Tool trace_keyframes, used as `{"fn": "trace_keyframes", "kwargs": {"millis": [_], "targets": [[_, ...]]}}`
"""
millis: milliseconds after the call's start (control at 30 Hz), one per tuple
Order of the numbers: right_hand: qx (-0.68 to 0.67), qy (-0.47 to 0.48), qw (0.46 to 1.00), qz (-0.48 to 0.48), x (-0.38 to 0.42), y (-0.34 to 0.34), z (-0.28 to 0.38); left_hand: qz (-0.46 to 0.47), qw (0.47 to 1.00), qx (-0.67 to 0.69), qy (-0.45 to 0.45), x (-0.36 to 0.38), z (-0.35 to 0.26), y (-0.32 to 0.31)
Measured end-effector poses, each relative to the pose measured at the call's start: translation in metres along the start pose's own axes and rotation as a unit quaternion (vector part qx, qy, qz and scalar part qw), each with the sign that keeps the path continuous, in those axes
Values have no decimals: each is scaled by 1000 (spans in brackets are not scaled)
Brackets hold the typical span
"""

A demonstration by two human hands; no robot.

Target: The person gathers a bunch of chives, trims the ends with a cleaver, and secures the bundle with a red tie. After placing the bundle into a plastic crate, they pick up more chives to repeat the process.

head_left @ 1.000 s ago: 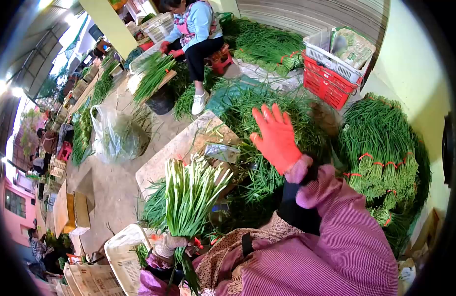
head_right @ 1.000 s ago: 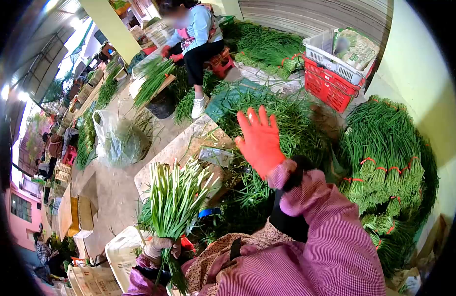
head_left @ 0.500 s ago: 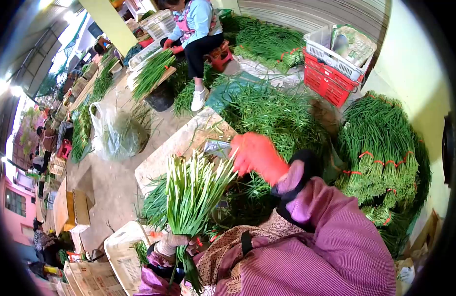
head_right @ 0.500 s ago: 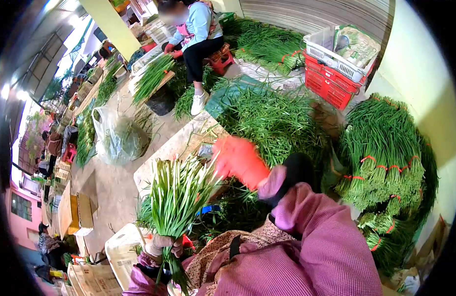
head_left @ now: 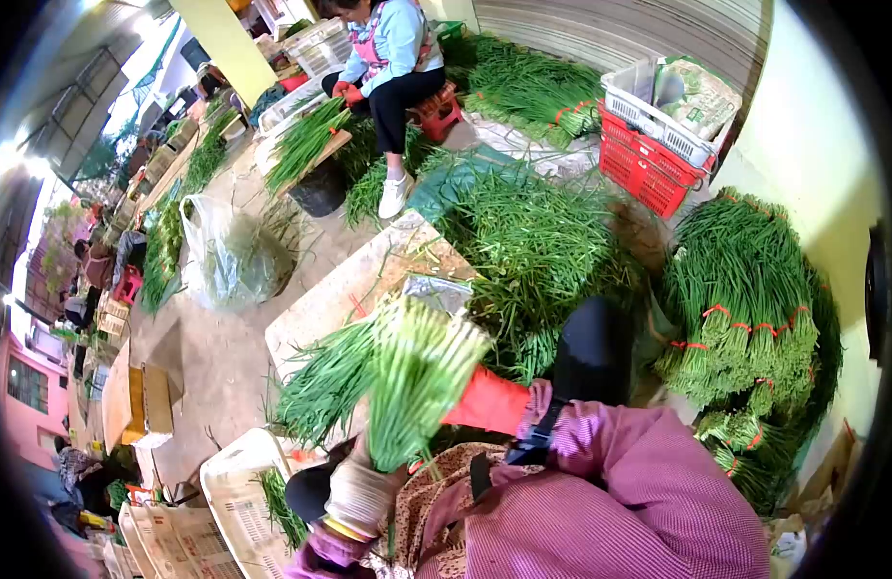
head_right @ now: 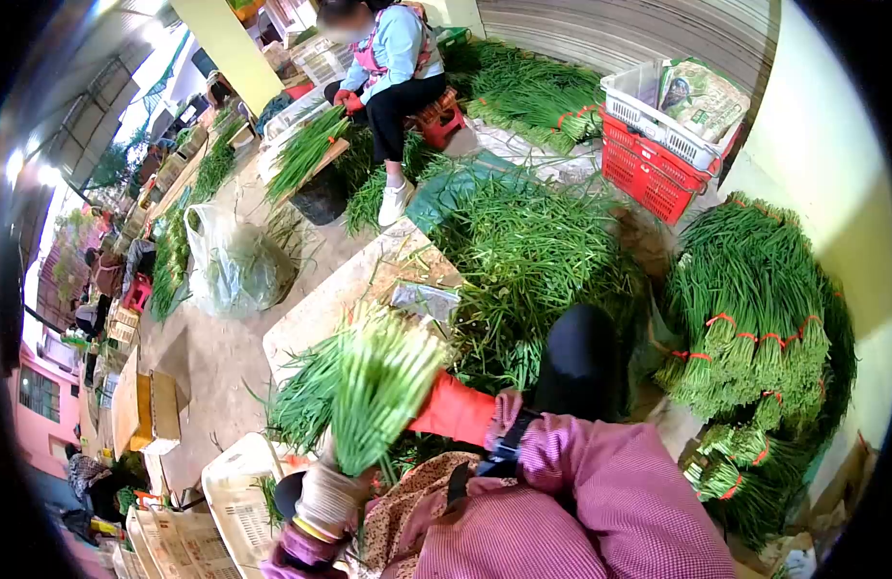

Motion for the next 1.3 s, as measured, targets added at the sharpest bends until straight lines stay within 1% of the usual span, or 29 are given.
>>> {"fn": "trace_keyframes", "kwargs": {"millis": [33,67,100,167,200,233,300,333,367,433,467,500,567,600,633,700,767,833,867,900,933,967,1033,1100,1133,1167,1233,1267,1300], "targets": [[10,37,999,11,5,-8,-3,-37,991,-126,40,8,-59,7],[4,32,999,17,7,-10,-7,-28,967,-232,107,19,-56,-6],[-3,28,999,22,9,-11,-16,2,953,-272,134,21,-55,-19],[-9,15,1000,20,12,-9,-21,21,962,-235,139,33,-66,-35],[-11,4,1000,19,13,-7,-28,21,974,-208,86,43,-54,-45],[-10,0,1000,17,15,-6,-30,24,991,-130,14,55,-23,-59],[-6,-9,1000,13,16,-5,-37,154,961,-226,41,56,-27,-51],[-6,-8,1000,10,18,-4,-37,206,946,-237,83,48,-40,-36],[-4,-9,1000,7,19,-3,-36,125,957,-262,8,52,-34,-26],[4,-10,1000,2,19,-2,-30,43,982,-183,30,38,-42,0],[6,-11,1000,0,20,0,-27,-12,998,-47,34,32,-30,0],[10,-10,1000,-4,20,1,-23,-30,999,-1,15,25,-21,-1],[13,-12,1000,-7,21,2,-23,44,963,267,15,5,-14,-25],[17,-15,1000,-10,24,2,-20,145,939,310,42,-5,-8,-45],[22,-20,999,-15,25,3,-20,236,853,459,75,3,-11,-62],[27,-32,999,-28,24,8,-20,284,817,490,109,8,-17,-83],[45,-55,996,-48,23,19,-13,258,812,504,140,13,-9,-93],[102,-75,986,-109,17,44,27,200,853,464,132,10,-10,-92],[164,-54,974,-143,15,51,45,200,851,466,133,13,-5,-98],[262,-14,947,-186,13,58,71,171,859,461,145,16,5,-106],[560,222,781,-164,16,40,109,142,866,454,156,17,12,-110],[558,325,736,-204,23,22,126,162,896,366,192,15,3,-103],[731,338,584,-99,37,-43,134,137,848,446,251,20,8,-113],[882,309,354,-44,47,-66,101,139,818,500,247,20,0,-110],[914,234,332,-14,48,-65,84,150,798,524,256,20,-4,-108],[915,238,327,7,45,-48,68,151,798,524,256,21,-8,-106],[938,195,286,-18,44,-36,53,115,834,486,235,23,-11,-103],[938,195,287,-17,42,-29,51,96,842,485,215,25,-8,-106],[926,173,335,-14,39,-20,49,95,842,485,217,28,-3,-107]]}}
Point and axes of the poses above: each hand's wrist, its own x-axis away from the middle knuckle, its own y-axis out of the back of the hand, z = x × y, the point moved 3 cm from there along -x, towards the middle knuckle, and after that the axes turned 4 degrees about -x, right-handed, at the moved point
